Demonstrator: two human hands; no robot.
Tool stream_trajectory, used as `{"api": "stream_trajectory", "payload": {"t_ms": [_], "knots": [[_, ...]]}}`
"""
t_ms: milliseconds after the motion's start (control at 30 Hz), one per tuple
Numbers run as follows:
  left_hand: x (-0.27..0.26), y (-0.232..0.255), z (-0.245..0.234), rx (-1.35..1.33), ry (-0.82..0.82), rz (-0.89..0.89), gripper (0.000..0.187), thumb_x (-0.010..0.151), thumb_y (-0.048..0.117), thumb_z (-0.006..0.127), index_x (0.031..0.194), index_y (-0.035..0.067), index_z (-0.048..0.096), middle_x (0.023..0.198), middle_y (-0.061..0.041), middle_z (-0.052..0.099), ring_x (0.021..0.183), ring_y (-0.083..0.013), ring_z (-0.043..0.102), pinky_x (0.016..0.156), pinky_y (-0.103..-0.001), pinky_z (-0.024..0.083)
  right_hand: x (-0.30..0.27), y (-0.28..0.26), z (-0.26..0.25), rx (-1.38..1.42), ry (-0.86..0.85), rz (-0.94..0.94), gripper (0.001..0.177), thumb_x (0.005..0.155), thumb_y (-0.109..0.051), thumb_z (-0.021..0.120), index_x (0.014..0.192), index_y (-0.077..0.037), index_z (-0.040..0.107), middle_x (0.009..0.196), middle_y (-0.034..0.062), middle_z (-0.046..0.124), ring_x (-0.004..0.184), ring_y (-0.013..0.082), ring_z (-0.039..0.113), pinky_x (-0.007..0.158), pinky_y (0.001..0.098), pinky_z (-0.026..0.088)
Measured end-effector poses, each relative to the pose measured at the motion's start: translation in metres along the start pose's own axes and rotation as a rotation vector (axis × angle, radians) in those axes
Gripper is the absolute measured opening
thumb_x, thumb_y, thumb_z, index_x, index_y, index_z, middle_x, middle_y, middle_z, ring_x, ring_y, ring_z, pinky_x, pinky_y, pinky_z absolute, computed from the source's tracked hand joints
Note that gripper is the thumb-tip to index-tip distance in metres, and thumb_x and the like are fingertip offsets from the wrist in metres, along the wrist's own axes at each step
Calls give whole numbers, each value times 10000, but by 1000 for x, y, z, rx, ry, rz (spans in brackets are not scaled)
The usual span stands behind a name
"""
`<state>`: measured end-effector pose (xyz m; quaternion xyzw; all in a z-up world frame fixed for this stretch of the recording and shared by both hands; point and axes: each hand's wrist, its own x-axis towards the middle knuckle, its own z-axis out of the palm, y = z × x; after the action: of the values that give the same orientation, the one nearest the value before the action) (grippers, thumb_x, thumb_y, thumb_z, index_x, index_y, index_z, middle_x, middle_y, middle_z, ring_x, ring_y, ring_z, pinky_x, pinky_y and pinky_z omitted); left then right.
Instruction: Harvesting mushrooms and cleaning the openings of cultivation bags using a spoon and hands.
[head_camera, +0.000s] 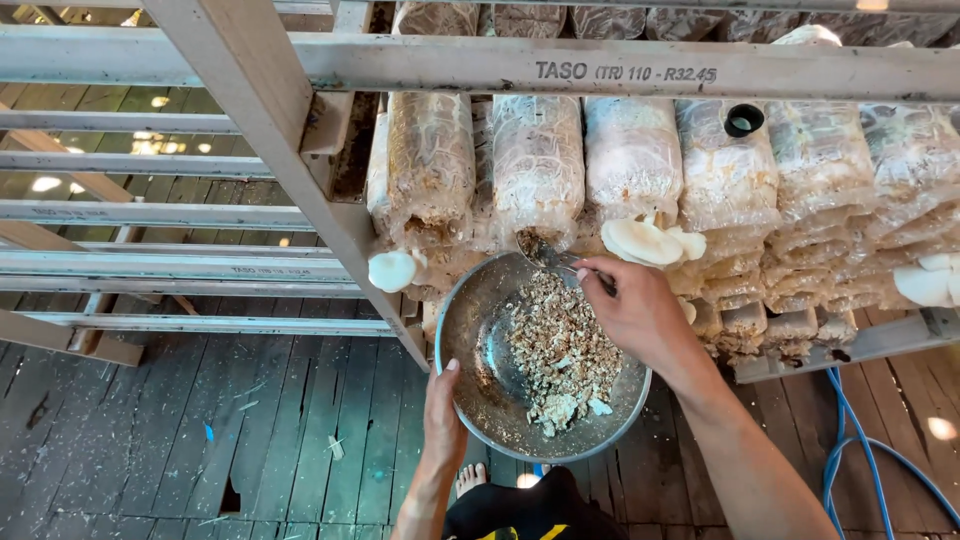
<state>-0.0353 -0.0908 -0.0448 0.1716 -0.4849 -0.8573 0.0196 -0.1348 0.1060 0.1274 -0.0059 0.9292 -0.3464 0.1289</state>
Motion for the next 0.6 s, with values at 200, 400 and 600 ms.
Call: {"api": "stream_trajectory", "payload": {"t_ms": [200, 400, 600], "knots": [[0, -5, -1, -135, 67, -87, 692, 868, 395, 543, 1448, 18, 520, 1368, -205, 638, 1243, -345, 600, 1036, -501, 490, -13, -18, -7, -131, -70, 98, 338, 1049, -194, 540, 1366, -171, 657, 949, 87, 791, 409, 91, 394, 368, 193, 313], [-1, 0, 2, -75, 73, -66, 751, 849, 434, 533, 1487, 41, 483, 1402, -202, 619, 1266, -335, 578, 1056, -507, 481, -10, -9, 1, -153, 52, -17, 360, 1047, -288, 523, 1351, -166, 671, 706, 54, 740, 393, 108, 393, 383, 259, 324], [2, -2, 1, -43, 92, -58, 756, 852, 451, 530, 1480, 32, 490, 1417, -193, 610, 1276, -330, 573, 1079, -512, 455, 1, 3, 17, -212, 33, -90, 360, 1046, -254, 502, 1347, -148, 668, 528, 20, 627, 351, 107, 380, 363, 270, 327]]}}
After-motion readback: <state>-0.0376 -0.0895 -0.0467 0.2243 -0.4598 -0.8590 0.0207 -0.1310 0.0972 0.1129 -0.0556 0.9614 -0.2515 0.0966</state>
